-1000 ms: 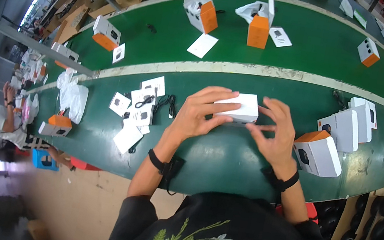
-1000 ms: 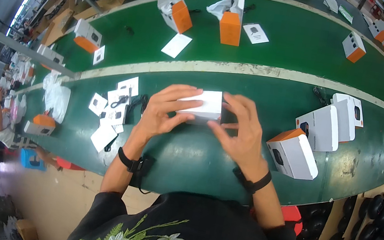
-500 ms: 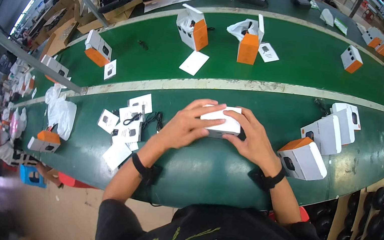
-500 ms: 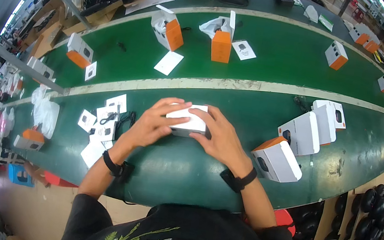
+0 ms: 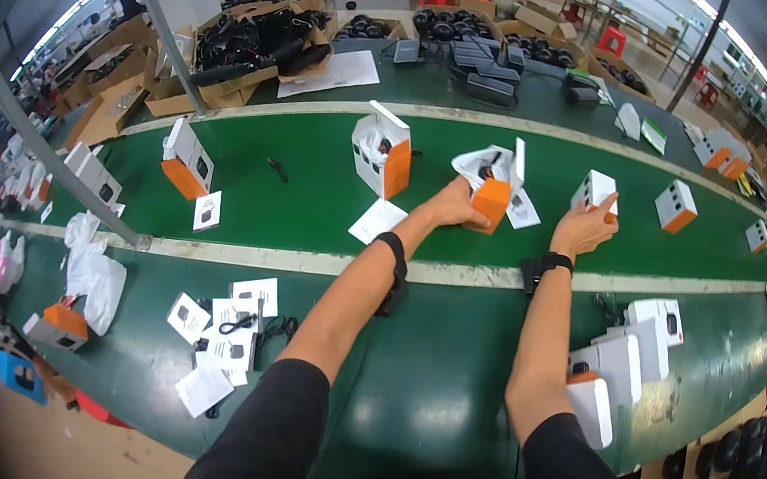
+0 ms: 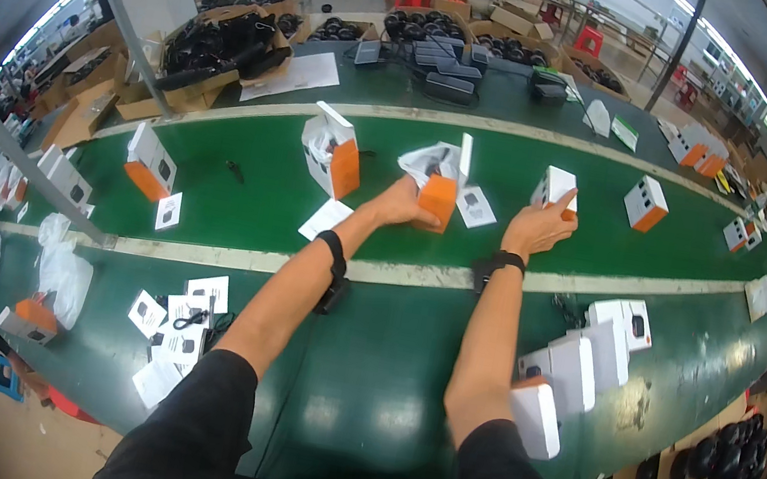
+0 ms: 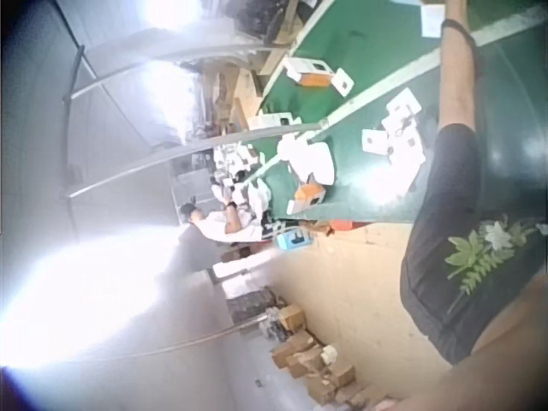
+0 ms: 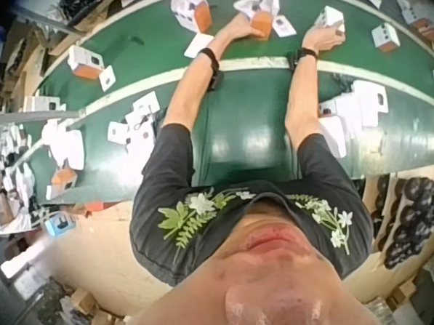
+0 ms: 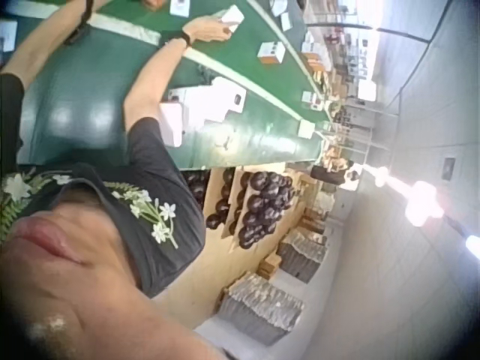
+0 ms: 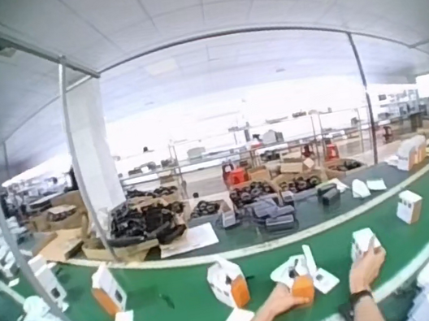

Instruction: Packing electronic devices and accessories into small boxes on a factory assembly line.

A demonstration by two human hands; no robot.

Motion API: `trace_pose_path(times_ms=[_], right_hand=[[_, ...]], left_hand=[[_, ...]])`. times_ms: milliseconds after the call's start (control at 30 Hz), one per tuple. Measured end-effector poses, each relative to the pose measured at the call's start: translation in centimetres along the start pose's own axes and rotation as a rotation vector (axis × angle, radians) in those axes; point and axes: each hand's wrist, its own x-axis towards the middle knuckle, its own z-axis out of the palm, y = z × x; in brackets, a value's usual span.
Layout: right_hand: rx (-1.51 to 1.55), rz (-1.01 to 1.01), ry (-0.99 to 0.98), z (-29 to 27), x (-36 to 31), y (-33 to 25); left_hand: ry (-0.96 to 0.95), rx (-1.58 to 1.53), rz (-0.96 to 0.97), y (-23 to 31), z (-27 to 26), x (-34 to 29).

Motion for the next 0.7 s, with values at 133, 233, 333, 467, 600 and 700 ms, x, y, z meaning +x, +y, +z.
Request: trace_pose_path(times_ms=[133, 233, 333, 467, 600, 700], right_hand=[[-0.068, -0.176, 0.321, 0.2, -1.8, -1.8], [0.015, -0.236, -0.245, 0.7, -2.1, -0.1], [-0.185, -0.184, -0.427, 3.1, -2.1, -0.5], [-0.367, -0.085, -0.855, 3.0, 0.5, -1.5], [-0.406, 0.008, -0.859, 2.4, 0.8, -0.7], [-0.439, 0.040, -0.820, 1.6, -1.1, -1.3]], left_hand=[[0.130, 0.147, 0.023, 3.4, 0.7, -3.0], [0.171, 0.341, -0.182, 8.1, 1.6, -9.0], [0.424, 0.324, 0.054, 11.5, 2.4, -19.9], [0.660, 0.482, -0.172, 13.7, 6.1, -31.1], [0.675, 0.427, -0.316, 12.8, 8.2, -35.3], [0.645, 0.574, -0.308, 15.4, 9.6, -36.7]])
